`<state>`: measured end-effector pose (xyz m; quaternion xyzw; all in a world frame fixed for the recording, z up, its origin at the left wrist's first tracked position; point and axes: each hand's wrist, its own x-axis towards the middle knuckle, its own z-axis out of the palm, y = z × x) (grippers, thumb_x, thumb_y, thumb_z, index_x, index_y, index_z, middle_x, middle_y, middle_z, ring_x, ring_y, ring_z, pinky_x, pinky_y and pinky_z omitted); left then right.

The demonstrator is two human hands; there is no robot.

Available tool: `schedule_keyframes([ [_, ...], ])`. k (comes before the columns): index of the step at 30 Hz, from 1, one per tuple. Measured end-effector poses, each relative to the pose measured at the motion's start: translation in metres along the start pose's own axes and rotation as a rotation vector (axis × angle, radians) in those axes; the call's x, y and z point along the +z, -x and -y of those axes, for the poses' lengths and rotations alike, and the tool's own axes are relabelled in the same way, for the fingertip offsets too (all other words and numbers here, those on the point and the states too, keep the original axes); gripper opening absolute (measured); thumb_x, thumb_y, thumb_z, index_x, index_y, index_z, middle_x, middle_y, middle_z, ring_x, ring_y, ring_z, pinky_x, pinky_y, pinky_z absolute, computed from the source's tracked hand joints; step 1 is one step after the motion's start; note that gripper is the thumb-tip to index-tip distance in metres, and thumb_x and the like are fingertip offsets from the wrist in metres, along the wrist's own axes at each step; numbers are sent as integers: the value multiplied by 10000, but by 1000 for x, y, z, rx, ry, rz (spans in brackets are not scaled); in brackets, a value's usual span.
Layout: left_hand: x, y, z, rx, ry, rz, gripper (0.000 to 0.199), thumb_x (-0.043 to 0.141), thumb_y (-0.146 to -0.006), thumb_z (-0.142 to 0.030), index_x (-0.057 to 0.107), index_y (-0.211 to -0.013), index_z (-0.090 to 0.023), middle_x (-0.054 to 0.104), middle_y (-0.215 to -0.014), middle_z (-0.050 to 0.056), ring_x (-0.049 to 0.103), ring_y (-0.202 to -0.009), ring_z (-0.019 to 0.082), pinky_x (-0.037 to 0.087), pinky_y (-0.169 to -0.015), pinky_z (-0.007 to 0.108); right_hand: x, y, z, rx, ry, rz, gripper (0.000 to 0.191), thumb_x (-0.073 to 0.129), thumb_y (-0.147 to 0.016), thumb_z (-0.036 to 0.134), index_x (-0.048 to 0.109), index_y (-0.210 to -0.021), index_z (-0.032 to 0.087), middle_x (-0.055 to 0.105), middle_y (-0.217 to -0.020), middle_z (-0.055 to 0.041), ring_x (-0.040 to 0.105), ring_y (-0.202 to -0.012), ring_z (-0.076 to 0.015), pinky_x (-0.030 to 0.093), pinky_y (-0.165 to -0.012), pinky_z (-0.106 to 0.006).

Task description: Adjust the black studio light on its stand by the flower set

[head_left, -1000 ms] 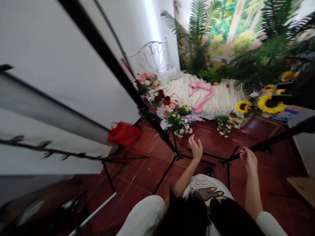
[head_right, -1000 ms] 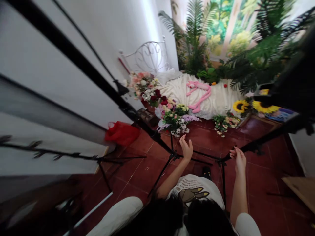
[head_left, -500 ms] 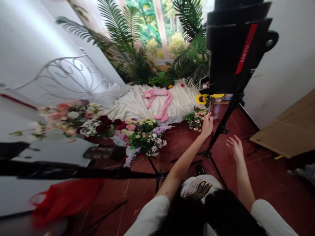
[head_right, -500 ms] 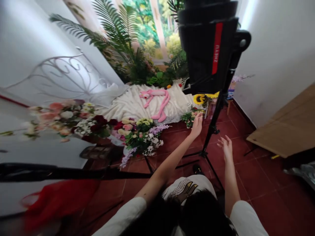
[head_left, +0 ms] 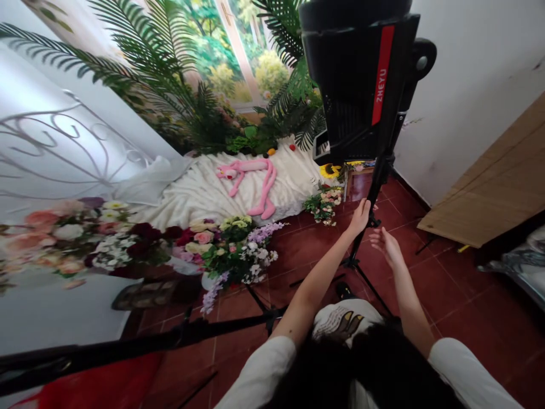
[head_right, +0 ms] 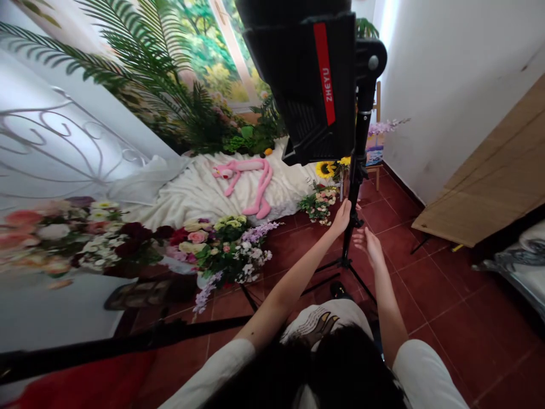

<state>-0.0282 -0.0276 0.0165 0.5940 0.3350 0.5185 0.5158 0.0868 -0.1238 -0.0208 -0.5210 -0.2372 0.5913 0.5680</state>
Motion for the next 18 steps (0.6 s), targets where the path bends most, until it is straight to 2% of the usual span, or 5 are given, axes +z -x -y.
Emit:
schedule_keyframes([
  [5,-3,-1,-3,-42,10,37,613,338,-903,-696,607,-1065,-169,666,-907,48,588,-749,114,490,-753,259,23,-9,13,299,-305,171,324,486,-963,442,642,-827,193,731,-721,-30,671,-581,-102,547,-550,-189],
  [8,-3,-1,-2,-36,21,31,610,363,-887,-710,609,-1027,-170,648,-872,43,571,-736,117,487,-744,265,28,-12,16,389,-556,343,226,513,-945,313,608,-768,211,698,-679,15,648,-572,-84,538,-533,-169],
  [11,-2,-2,-2,-24,18,6,627,364,-867,-738,603,-958,-166,635,-851,49,568,-745,126,491,-754,275,27,-13,16,403,-798,503,208,554,-887,152,563,-691,222,631,-599,70,613,-553,-51,523,-547,-122],
  [13,-1,-2,-1,-32,6,1,643,347,-861,-752,591,-944,-164,633,-846,53,569,-741,127,496,-747,274,25,-13,16,397,-903,562,224,556,-863,91,556,-680,220,616,-588,87,589,-537,-32,507,-548,-94],
  [18,0,-4,3,-10,16,-4,658,341,-844,-773,570,-937,-164,618,-821,38,552,-692,116,497,-718,273,22,-13,20,318,-877,595,167,577,-854,81,626,-767,215,668,-675,79,568,-559,-29,487,-528,-78],
])
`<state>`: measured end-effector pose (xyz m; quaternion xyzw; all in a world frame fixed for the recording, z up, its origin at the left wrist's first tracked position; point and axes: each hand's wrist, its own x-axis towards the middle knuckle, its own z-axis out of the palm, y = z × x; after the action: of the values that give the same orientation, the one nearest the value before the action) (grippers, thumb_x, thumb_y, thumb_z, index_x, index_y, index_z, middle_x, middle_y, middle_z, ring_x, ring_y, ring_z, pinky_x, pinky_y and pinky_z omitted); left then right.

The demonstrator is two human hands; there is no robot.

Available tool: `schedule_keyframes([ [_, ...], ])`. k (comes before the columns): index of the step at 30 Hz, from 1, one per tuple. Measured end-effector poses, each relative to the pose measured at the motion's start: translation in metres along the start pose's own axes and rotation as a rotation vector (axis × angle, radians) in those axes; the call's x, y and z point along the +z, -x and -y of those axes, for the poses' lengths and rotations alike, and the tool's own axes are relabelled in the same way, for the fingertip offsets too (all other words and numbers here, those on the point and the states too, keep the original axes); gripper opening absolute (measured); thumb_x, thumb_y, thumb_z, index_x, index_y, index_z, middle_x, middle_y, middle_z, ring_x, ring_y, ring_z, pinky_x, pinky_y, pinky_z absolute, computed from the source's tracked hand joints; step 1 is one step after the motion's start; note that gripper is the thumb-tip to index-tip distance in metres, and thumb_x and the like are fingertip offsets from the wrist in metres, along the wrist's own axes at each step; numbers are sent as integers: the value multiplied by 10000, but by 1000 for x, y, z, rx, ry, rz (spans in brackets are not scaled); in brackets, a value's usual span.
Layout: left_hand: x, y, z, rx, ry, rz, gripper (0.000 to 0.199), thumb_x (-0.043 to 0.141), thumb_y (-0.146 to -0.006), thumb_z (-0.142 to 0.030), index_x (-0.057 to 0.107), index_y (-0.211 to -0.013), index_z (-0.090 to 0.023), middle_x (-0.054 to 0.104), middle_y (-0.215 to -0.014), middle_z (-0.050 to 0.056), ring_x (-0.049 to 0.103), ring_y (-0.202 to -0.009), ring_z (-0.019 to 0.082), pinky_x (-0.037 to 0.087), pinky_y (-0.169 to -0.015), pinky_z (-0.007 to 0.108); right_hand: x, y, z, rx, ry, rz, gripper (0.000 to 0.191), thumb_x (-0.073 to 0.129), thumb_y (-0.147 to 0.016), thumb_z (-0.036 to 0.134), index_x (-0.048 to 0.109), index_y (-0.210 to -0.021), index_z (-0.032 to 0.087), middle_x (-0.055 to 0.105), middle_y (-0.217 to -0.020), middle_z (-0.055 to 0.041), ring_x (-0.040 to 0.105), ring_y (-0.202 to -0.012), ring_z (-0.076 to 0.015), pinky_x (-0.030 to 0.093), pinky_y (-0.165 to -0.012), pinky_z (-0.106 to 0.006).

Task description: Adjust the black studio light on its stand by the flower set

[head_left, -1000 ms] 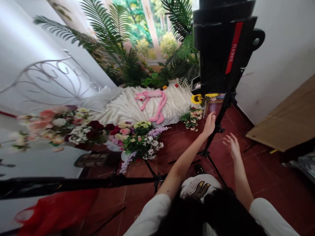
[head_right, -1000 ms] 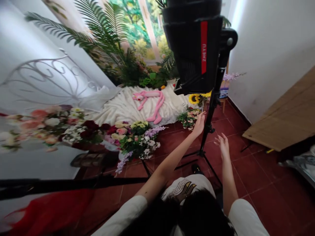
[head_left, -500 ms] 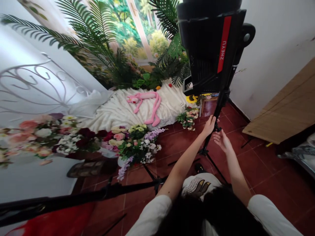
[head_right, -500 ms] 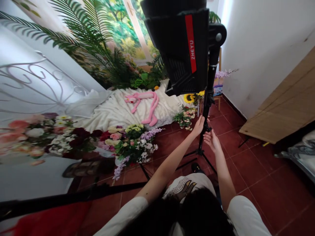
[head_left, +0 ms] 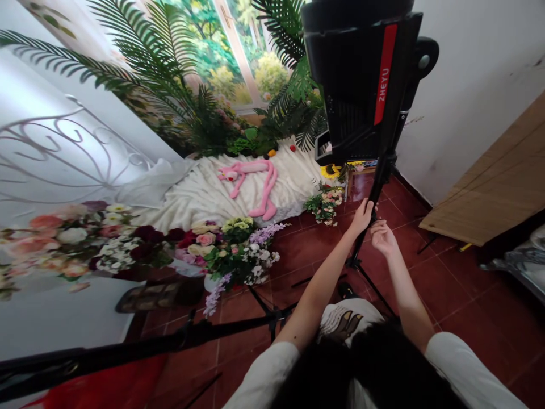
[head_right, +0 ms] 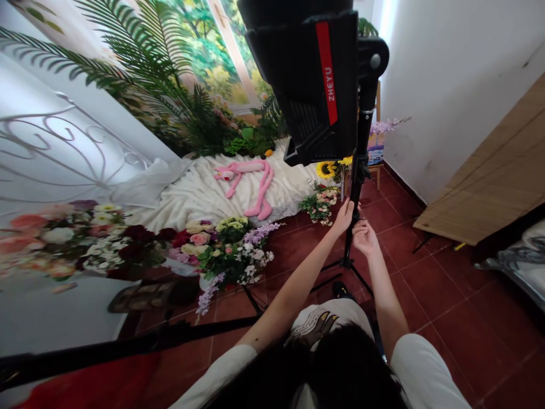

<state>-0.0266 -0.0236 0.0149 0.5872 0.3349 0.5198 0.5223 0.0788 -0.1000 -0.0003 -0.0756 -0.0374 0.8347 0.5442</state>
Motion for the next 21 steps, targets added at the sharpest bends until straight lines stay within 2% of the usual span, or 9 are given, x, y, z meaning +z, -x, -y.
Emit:
schedule_keyframes([
  [4,0,-1,3,1,-24,-7,665,323,-850,-773,580,-927,-164,623,-823,41,556,-695,121,493,-744,286,-2,1,4,-50,86,38,158,570,-874,89,654,-791,195,680,-698,58,564,-562,-27,477,-516,-69],
  [6,0,-1,2,-14,-38,-8,664,313,-855,-770,579,-941,-168,624,-827,41,560,-706,124,490,-754,287,-3,0,7,-64,207,-12,140,594,-885,134,644,-766,190,662,-666,47,549,-532,-34,471,-486,-78],
  [8,0,0,1,-16,-55,-12,653,308,-860,-765,576,-934,-174,623,-829,42,562,-719,124,487,-760,282,-1,-3,11,-73,452,-150,158,649,-877,234,631,-726,190,642,-622,29,529,-489,-55,467,-447,-115],
  [11,0,0,1,7,-62,-9,644,298,-864,-761,566,-921,-178,614,-819,37,555,-712,119,488,-755,275,6,-5,21,-99,996,-361,275,723,-815,419,649,-703,179,675,-643,-27,561,-502,-97,497,-485,-197],
  [14,0,-1,2,25,-59,-11,652,299,-860,-766,560,-904,-170,607,-817,33,550,-708,114,489,-751,271,16,-2,31,-201,1579,-391,374,742,-757,522,664,-659,170,689,-647,-49,585,-557,-142,483,-574,-260],
  [16,0,-1,2,18,-69,-15,663,295,-858,-770,562,-893,-164,615,-830,39,554,-716,113,493,-747,268,22,2,35,-294,1898,-408,357,763,-729,508,649,-622,186,658,-599,-23,564,-562,-156,437,-588,-272],
  [18,0,-1,2,6,-68,-14,666,296,-861,-767,571,-899,-161,622,-837,42,553,-707,112,497,-722,265,24,5,36,-364,2099,-480,301,792,-699,450,633,-618,209,640,-588,-3,553,-570,-165,406,-590,-274],
  [21,0,0,0,-1,-36,-8,646,328,-870,-748,587,-927,-159,623,-822,37,546,-676,106,495,-675,257,24,6,37,-496,2127,-587,218,775,-711,412,642,-686,241,678,-671,0,587,-627,-180,426,-625,-279],
])
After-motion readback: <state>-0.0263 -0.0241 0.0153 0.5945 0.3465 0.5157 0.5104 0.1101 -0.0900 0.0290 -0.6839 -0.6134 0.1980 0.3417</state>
